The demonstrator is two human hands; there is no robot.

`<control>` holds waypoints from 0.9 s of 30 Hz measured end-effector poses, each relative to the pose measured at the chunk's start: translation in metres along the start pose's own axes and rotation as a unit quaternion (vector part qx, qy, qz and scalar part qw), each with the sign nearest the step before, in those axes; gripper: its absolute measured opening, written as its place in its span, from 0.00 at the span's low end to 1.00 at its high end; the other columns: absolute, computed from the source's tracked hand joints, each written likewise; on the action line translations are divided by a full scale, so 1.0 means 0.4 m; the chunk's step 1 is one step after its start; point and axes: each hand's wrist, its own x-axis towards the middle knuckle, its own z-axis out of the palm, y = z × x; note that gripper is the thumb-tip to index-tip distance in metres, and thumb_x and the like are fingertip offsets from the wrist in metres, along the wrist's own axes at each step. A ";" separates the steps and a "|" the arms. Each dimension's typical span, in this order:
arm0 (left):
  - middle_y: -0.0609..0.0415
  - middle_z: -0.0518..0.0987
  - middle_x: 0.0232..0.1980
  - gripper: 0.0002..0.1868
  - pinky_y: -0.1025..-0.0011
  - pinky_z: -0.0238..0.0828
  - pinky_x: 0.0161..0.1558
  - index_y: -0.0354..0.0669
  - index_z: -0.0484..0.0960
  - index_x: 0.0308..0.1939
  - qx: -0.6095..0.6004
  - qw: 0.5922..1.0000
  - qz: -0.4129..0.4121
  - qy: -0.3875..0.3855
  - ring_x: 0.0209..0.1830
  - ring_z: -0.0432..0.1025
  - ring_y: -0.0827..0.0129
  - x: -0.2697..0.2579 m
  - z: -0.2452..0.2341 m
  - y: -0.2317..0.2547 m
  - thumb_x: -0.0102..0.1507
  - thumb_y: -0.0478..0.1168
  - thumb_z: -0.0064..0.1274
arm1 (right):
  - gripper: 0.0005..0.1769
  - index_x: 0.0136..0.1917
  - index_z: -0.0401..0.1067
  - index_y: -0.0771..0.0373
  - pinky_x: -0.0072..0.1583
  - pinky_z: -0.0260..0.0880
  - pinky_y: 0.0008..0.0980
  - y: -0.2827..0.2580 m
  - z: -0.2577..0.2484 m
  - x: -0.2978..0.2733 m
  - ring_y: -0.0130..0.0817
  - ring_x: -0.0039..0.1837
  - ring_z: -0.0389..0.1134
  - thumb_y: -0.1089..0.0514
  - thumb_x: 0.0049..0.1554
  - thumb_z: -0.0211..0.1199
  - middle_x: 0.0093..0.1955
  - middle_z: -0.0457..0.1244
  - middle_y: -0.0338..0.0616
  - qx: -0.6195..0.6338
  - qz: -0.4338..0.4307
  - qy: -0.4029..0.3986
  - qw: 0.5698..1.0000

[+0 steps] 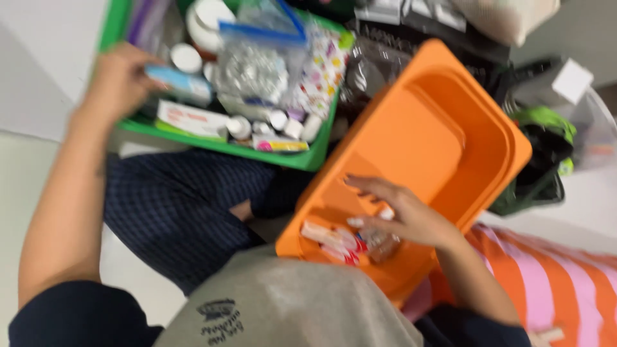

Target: The person sits on the floor and transfers various medical supplies, including pill bottles, boxes, and small pouches, from an orange bin into a green bin. They open a small green pouch, remove its contents, and place them into the green bin. The person continues sorting items, including blister packs and plastic bags, into the green bin.

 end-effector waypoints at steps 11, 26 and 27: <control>0.38 0.80 0.50 0.15 0.55 0.73 0.54 0.33 0.84 0.44 -0.020 0.985 -0.021 -0.168 0.52 0.75 0.42 0.015 0.127 -0.012 0.53 0.28 0.65 | 0.36 0.72 0.65 0.62 0.60 0.75 0.39 0.044 -0.004 0.037 0.43 0.63 0.72 0.53 0.52 0.69 0.72 0.63 0.47 0.043 0.132 0.006 0.990; 0.39 0.85 0.36 0.22 0.58 0.75 0.45 0.38 0.88 0.42 0.147 0.934 -0.046 -0.323 0.37 0.79 0.51 -0.053 0.332 -0.453 0.63 0.55 0.71 | 0.41 0.73 0.64 0.63 0.64 0.65 0.48 0.167 -0.007 -0.053 0.58 0.66 0.65 0.53 0.48 0.73 0.67 0.64 0.59 -0.096 0.125 -0.058 0.986; 0.39 0.85 0.36 0.22 0.58 0.75 0.45 0.38 0.88 0.42 0.138 0.932 -0.029 -0.334 0.37 0.79 0.51 -0.107 0.323 -0.479 0.63 0.55 0.71 | 0.41 0.73 0.64 0.63 0.64 0.65 0.48 0.172 -0.001 -0.059 0.58 0.66 0.65 0.53 0.48 0.73 0.67 0.64 0.59 -0.090 0.144 -0.049 0.984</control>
